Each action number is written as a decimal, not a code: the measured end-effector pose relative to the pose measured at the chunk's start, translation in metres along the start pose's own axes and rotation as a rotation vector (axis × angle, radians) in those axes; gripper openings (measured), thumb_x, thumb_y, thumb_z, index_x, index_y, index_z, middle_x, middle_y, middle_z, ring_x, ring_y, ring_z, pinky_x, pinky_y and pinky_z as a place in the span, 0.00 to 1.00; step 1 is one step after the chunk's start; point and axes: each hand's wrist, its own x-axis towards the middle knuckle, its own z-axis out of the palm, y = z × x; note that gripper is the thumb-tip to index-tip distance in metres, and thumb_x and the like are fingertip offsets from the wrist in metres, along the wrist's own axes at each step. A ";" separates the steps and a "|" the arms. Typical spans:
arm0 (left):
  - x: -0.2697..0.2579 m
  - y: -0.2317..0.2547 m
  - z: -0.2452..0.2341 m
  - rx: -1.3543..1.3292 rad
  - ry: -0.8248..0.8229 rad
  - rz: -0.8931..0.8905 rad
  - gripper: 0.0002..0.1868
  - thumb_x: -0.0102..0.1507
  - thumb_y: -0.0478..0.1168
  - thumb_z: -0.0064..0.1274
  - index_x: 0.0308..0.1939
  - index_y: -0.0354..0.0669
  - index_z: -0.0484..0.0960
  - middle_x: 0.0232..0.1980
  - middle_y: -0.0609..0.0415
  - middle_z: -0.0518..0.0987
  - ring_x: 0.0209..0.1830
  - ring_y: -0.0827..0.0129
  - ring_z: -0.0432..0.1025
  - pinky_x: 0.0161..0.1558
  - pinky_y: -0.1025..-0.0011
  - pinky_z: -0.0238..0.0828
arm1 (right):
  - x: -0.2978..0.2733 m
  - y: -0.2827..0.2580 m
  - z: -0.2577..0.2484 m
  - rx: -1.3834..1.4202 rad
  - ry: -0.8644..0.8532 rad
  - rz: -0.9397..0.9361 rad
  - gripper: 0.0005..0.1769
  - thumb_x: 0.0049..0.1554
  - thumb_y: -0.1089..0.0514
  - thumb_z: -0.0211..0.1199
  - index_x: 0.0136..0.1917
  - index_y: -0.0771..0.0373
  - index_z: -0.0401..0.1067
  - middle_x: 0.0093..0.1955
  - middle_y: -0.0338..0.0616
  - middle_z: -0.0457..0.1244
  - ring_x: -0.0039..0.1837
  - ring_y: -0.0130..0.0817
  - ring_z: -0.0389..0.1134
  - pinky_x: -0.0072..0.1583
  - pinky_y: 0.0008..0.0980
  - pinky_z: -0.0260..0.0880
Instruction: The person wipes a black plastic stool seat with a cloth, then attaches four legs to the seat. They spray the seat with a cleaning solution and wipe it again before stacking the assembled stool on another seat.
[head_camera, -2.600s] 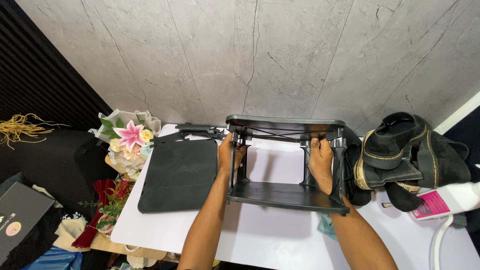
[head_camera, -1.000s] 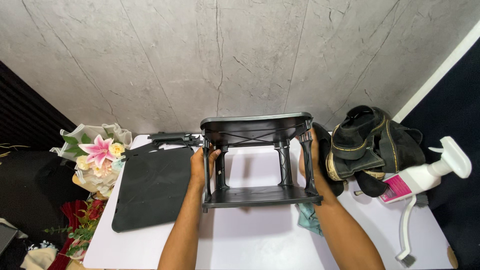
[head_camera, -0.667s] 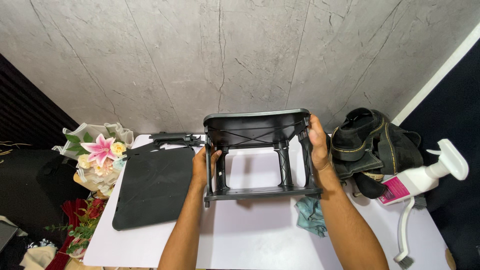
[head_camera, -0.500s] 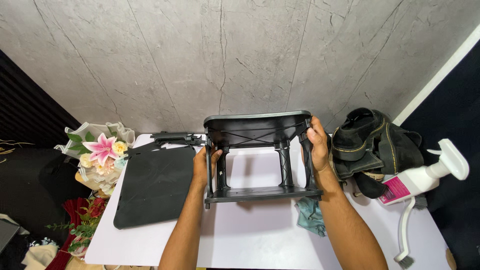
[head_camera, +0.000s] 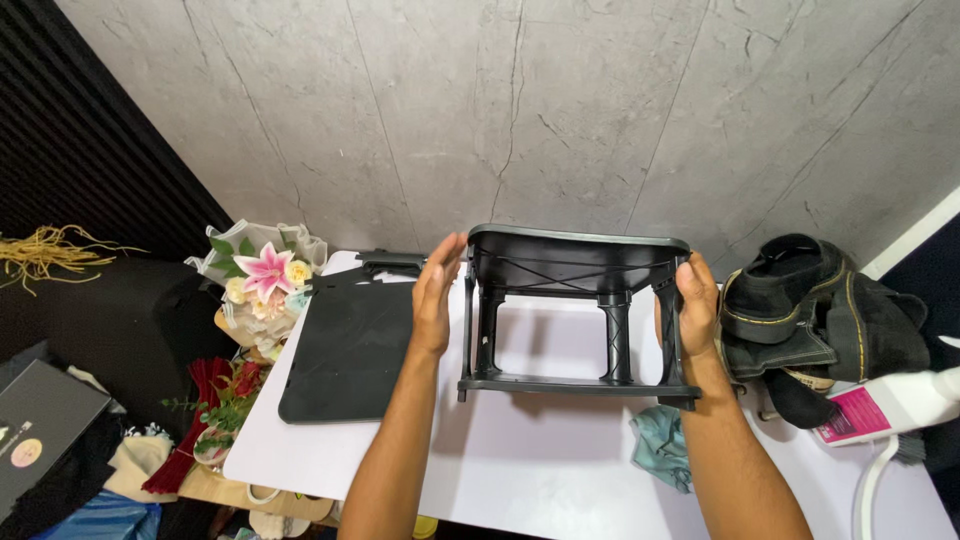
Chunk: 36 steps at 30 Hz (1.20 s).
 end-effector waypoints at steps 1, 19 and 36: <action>0.004 0.016 0.004 0.054 -0.066 0.028 0.32 0.73 0.51 0.41 0.74 0.34 0.66 0.74 0.44 0.71 0.77 0.60 0.62 0.77 0.64 0.52 | -0.001 -0.002 0.000 -0.010 0.003 0.005 0.21 0.67 0.50 0.57 0.65 0.68 0.67 0.58 0.42 0.65 0.62 0.28 0.65 0.68 0.30 0.61; 0.011 0.023 0.023 0.091 -0.060 -0.011 0.25 0.70 0.47 0.54 0.65 0.32 0.77 0.57 0.52 0.81 0.57 0.71 0.75 0.61 0.71 0.72 | -0.003 -0.001 -0.005 -0.061 0.025 0.026 0.16 0.65 0.50 0.57 0.59 0.64 0.69 0.52 0.36 0.65 0.55 0.22 0.65 0.61 0.25 0.65; 0.019 0.061 0.047 0.307 -0.052 0.131 0.14 0.72 0.38 0.49 0.60 0.34 0.77 0.67 0.44 0.78 0.70 0.63 0.71 0.70 0.67 0.68 | 0.017 -0.047 0.034 -0.592 -0.061 -0.096 0.17 0.68 0.51 0.58 0.64 0.63 0.72 0.67 0.45 0.67 0.71 0.32 0.66 0.74 0.34 0.64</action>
